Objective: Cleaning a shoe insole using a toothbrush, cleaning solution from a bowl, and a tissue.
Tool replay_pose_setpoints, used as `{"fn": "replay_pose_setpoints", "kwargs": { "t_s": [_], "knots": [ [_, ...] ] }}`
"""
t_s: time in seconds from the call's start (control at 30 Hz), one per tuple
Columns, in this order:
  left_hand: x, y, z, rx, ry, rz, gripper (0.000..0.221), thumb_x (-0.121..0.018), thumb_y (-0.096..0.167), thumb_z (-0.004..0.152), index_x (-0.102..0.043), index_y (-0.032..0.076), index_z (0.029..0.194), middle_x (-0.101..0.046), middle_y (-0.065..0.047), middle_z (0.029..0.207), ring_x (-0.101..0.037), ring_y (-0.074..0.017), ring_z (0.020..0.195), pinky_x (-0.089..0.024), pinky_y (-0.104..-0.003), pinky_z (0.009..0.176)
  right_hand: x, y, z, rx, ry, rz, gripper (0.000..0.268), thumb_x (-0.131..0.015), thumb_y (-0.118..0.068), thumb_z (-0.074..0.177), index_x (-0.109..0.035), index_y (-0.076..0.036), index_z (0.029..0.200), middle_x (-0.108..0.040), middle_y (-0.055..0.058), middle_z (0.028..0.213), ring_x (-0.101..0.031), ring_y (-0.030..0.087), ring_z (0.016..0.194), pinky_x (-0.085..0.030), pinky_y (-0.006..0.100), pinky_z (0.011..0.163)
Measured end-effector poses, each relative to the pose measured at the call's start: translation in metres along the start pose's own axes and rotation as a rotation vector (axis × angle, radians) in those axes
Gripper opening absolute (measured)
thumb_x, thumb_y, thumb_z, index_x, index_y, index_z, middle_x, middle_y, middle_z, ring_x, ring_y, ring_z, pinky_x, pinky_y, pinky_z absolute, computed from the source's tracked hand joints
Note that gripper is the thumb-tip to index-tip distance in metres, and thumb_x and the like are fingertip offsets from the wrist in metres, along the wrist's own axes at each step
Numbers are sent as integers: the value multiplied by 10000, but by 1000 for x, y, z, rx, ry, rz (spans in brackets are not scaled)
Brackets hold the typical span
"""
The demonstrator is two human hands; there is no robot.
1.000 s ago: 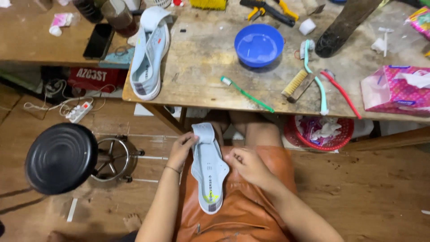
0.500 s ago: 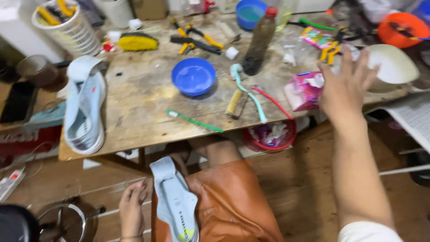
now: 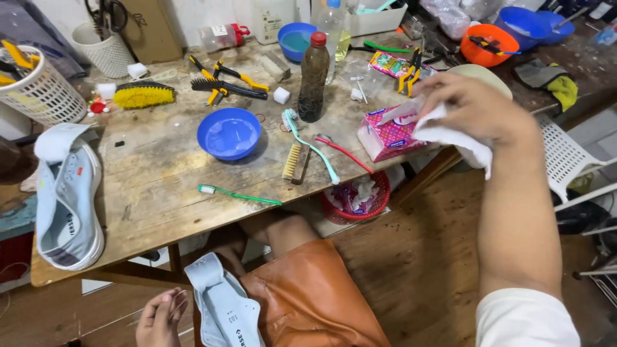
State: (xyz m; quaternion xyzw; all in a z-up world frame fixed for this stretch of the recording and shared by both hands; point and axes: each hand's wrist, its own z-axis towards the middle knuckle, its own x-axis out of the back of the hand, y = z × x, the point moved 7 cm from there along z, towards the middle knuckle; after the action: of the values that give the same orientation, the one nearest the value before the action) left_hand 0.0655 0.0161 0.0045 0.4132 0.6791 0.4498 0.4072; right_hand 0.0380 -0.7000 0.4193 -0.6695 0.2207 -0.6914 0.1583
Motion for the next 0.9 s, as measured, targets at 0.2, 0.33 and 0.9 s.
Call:
{"fn": "replay_pose_setpoints", "kwargs": {
  "t_s": [0.2,0.33,0.9],
  "knots": [
    [-3,33,-18,-15,7,25,163,-682,91,1229,-739,-61,1245,-801,-272,1220,-811,-377,1101,-699,-482,1069,-76,53,70,-195,-242,-609,407,-813,38,907,-920,-302,1104,-708,-15,1660,-306,180,1829,10,609,1508],
    [-1,35,-23,-76,-29,-38,203,-670,73,1216,-709,-118,1275,-778,-320,1208,-801,-439,1133,-684,-531,1128,-36,-4,33,228,478,-488,478,-598,20,841,-853,-108,1226,-886,72,1263,-705,483,1447,-586,559,1189],
    [-260,117,-208,860,-709,-570,1202,-305,881,957,-514,24,1774,-614,-253,1717,-581,-420,1572,-426,-519,1316,-300,-91,-106,-359,215,1172,307,-858,-103,963,-832,31,1238,-886,145,1133,-826,247,994,-670,380,879]
  ]
}}
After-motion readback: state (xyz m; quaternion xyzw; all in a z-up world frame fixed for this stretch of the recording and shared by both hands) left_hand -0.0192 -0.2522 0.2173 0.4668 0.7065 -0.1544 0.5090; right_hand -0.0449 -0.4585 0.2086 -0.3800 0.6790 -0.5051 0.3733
